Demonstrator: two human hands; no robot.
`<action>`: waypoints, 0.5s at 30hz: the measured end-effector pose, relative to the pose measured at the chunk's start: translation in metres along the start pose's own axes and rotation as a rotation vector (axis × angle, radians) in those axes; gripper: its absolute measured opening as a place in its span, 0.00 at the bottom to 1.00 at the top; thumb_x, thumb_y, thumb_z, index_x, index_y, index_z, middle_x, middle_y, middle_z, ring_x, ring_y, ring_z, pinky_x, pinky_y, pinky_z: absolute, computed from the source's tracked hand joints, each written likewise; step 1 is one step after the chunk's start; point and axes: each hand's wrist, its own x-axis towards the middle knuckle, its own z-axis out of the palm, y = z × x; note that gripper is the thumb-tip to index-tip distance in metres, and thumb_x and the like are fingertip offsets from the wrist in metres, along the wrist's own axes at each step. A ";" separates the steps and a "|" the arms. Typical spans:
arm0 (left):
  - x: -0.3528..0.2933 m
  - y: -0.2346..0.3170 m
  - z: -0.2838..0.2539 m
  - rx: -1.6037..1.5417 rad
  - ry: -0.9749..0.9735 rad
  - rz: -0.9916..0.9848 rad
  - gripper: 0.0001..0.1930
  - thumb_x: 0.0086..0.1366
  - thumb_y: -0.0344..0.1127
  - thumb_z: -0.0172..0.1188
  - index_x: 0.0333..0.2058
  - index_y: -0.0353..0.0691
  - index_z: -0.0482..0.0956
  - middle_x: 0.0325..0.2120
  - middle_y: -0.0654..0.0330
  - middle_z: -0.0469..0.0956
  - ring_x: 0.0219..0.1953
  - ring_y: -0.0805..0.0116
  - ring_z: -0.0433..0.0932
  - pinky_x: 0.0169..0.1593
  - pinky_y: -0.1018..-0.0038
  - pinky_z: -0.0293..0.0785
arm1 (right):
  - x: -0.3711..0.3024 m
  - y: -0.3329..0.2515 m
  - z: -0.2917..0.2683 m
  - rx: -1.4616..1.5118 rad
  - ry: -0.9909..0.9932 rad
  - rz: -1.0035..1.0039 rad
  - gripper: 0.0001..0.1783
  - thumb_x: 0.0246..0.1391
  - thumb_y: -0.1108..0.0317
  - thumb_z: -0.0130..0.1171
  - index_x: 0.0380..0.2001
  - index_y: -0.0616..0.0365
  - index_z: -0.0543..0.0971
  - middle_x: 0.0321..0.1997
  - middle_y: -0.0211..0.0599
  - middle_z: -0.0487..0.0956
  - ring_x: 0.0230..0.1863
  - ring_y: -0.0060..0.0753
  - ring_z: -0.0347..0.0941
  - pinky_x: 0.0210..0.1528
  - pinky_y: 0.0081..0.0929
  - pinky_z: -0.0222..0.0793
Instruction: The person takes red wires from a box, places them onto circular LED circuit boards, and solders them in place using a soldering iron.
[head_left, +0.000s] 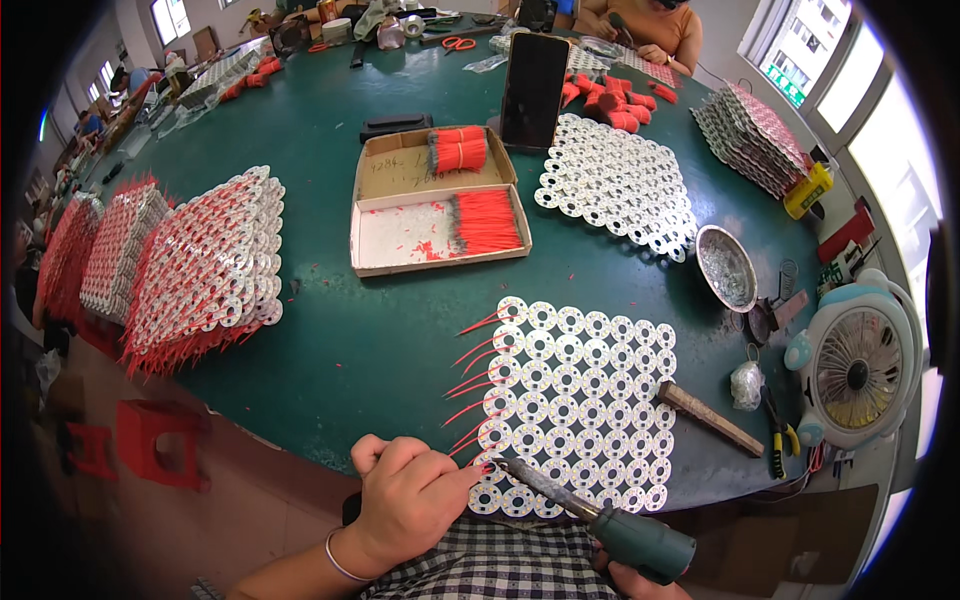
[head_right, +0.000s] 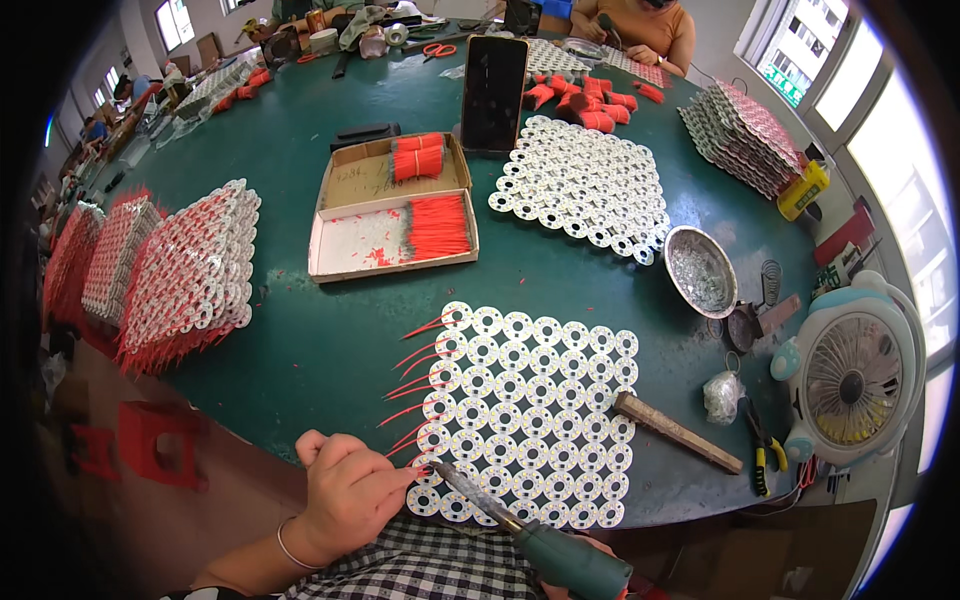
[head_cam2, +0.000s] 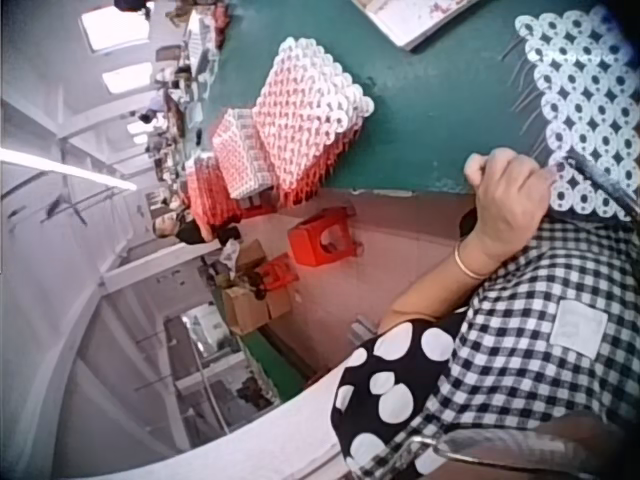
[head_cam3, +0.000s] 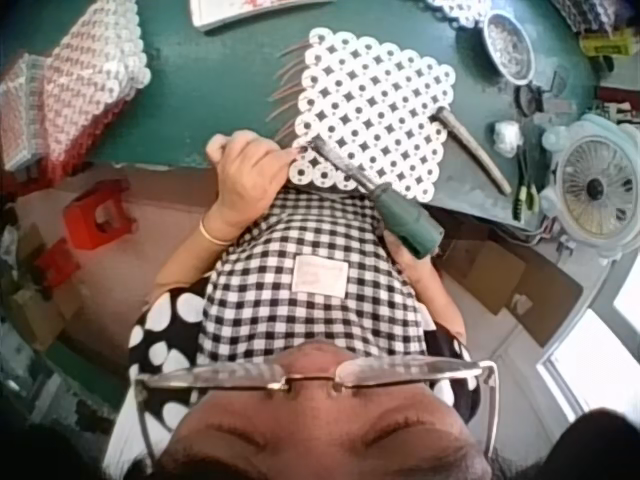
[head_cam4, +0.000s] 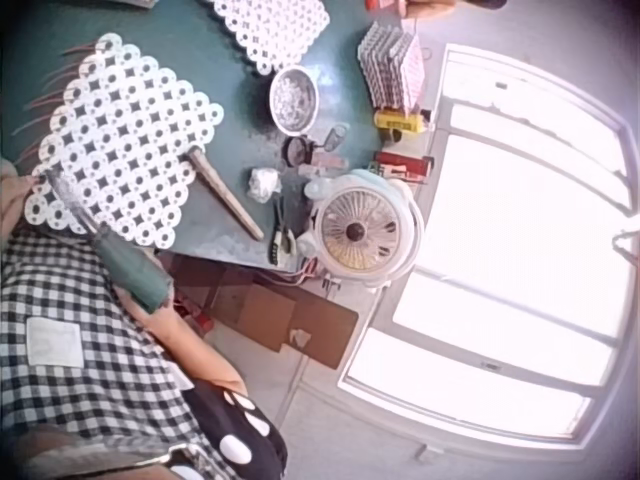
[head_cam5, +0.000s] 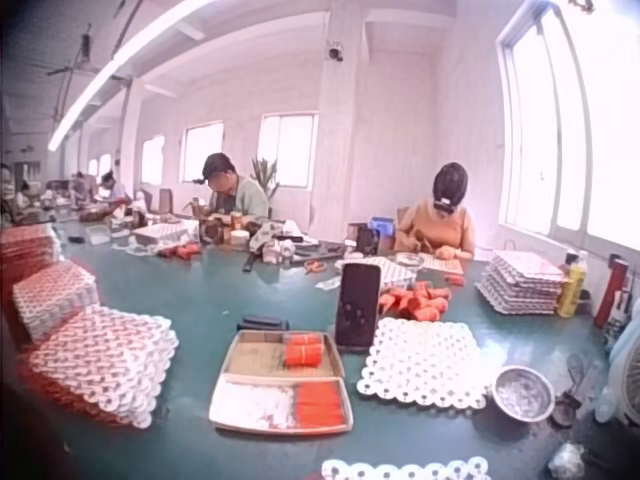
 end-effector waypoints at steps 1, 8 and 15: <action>0.000 0.000 0.000 0.000 -0.001 -0.001 0.11 0.48 0.32 0.69 0.34 0.52 0.87 0.25 0.77 0.72 0.34 0.73 0.69 0.45 0.64 0.52 | 0.002 -0.001 0.000 0.000 0.004 -0.022 0.17 0.62 0.67 0.61 0.51 0.63 0.77 0.45 0.41 0.80 0.45 0.38 0.75 0.49 0.36 0.72; -0.001 -0.002 0.001 -0.007 -0.010 -0.001 0.12 0.48 0.31 0.70 0.34 0.52 0.86 0.25 0.77 0.72 0.34 0.73 0.69 0.45 0.64 0.53 | 0.010 -0.013 0.003 -0.006 0.028 -0.173 0.18 0.61 0.67 0.62 0.52 0.64 0.76 0.49 0.43 0.79 0.49 0.40 0.75 0.51 0.37 0.71; 0.002 0.002 -0.003 -0.002 -0.005 -0.007 0.12 0.46 0.30 0.71 0.32 0.51 0.86 0.25 0.76 0.72 0.34 0.73 0.70 0.45 0.64 0.53 | -0.003 -0.001 0.005 0.027 0.025 -0.084 0.22 0.59 0.68 0.64 0.55 0.65 0.75 0.57 0.48 0.76 0.55 0.44 0.74 0.56 0.39 0.70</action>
